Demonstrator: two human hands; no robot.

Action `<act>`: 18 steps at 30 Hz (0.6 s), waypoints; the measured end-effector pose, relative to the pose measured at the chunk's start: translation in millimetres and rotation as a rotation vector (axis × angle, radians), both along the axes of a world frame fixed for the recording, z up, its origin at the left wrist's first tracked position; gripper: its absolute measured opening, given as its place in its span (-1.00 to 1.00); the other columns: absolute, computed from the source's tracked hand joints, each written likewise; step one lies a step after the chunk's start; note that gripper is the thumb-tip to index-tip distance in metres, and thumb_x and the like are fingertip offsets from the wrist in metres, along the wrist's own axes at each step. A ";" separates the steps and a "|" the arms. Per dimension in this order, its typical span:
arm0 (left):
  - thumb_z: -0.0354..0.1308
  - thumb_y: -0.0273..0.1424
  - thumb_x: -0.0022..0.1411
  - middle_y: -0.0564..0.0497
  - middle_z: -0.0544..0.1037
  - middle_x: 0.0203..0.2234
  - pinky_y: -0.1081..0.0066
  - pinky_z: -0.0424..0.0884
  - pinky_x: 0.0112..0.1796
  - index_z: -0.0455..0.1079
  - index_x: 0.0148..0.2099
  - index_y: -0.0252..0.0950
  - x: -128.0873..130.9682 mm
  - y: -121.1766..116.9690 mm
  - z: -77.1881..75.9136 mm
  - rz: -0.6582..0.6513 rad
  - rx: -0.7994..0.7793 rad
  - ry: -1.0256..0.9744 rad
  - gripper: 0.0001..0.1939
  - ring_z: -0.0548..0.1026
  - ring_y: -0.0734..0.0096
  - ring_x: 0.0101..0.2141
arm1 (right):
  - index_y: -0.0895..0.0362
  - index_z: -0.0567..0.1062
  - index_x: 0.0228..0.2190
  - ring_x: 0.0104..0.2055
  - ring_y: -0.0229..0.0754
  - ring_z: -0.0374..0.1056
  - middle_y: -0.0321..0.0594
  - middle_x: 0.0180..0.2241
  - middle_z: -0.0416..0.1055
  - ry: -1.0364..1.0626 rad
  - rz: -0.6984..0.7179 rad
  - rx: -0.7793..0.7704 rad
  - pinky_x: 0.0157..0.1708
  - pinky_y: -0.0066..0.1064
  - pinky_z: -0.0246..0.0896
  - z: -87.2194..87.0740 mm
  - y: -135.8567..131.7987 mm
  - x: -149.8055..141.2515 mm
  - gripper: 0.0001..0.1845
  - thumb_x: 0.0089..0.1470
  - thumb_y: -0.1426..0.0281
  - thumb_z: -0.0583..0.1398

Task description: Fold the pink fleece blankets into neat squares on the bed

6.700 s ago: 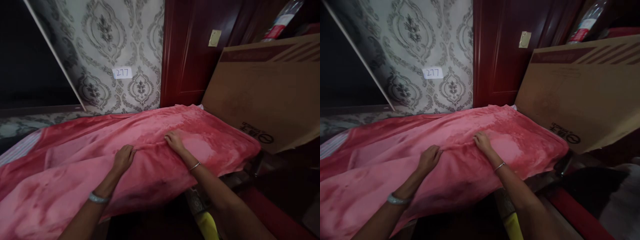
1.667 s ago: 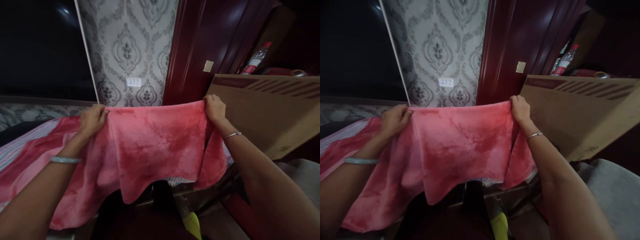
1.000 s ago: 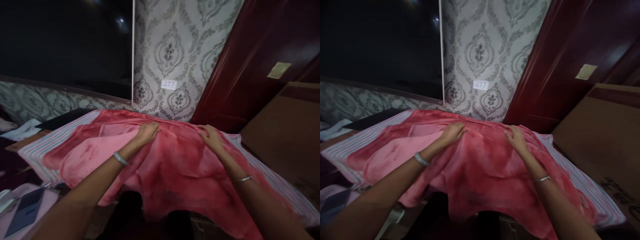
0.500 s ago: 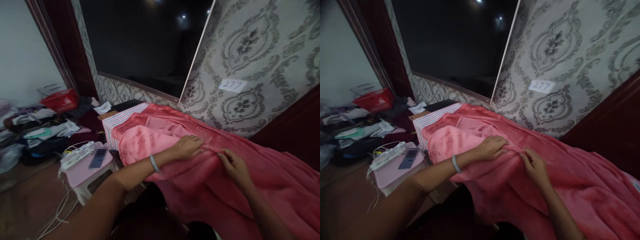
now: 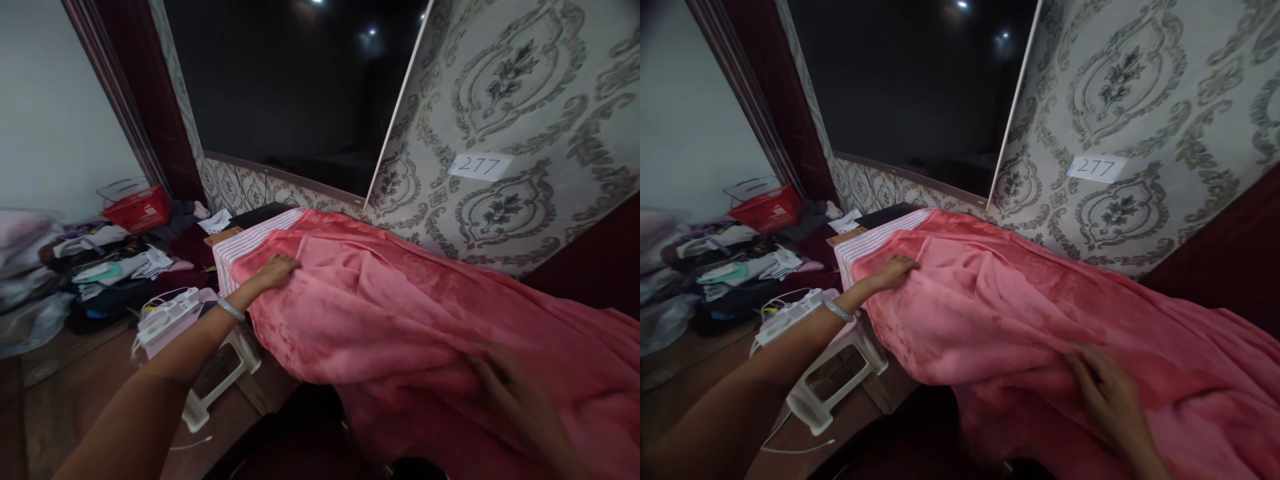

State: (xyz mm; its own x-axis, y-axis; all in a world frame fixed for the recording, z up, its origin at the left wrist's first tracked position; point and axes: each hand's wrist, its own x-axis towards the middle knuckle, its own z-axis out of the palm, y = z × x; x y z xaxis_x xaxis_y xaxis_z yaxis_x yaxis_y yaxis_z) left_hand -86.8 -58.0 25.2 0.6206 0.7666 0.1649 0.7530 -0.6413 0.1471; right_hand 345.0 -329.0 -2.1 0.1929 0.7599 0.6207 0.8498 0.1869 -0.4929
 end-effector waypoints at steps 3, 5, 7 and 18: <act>0.01 -0.61 0.15 -0.13 0.59 0.03 0.17 0.29 0.16 0.49 0.08 -0.27 -15.9 8.0 -3.8 0.015 -0.004 0.004 -0.51 0.48 0.15 0.09 | -0.28 0.58 -0.35 -0.29 0.22 0.53 -0.26 -0.38 0.57 0.032 -0.059 -0.060 -0.33 0.10 0.51 -5.8 -3.1 7.1 -0.77 0.03 0.02 0.15; 0.00 -0.56 0.18 -0.13 0.60 -0.03 0.22 0.39 0.07 0.49 0.06 -0.28 -24.5 5.4 -10.2 0.023 0.008 -0.056 -0.56 0.53 0.18 0.01 | -0.28 0.59 -0.36 -0.27 0.26 0.53 -0.26 -0.40 0.56 0.038 -0.091 -0.090 -0.35 0.10 0.50 -6.9 -4.6 11.5 -0.75 0.00 -0.01 0.16; -0.01 -0.51 0.23 -0.14 0.59 -0.05 0.22 0.45 -0.01 0.47 0.07 -0.30 -32.5 -1.7 -18.7 0.043 0.033 -0.131 -0.60 0.55 0.18 -0.06 | -0.17 0.61 -0.34 -0.24 0.24 0.53 -0.21 -0.38 0.57 0.037 -0.100 -0.113 -0.30 0.04 0.51 -6.1 -6.1 13.7 -0.70 -0.01 -0.01 0.18; 0.09 -0.45 0.23 -0.21 0.43 0.10 0.13 0.39 0.13 0.51 -0.10 -0.29 -53.6 -8.3 -43.7 -0.051 0.080 -0.291 -0.77 0.45 0.12 0.10 | 0.01 0.59 -0.29 -0.18 0.13 0.53 -0.17 -0.28 0.59 0.011 -0.096 -0.200 -0.17 -0.10 0.47 -8.2 -9.8 19.1 -0.58 0.10 -0.02 0.13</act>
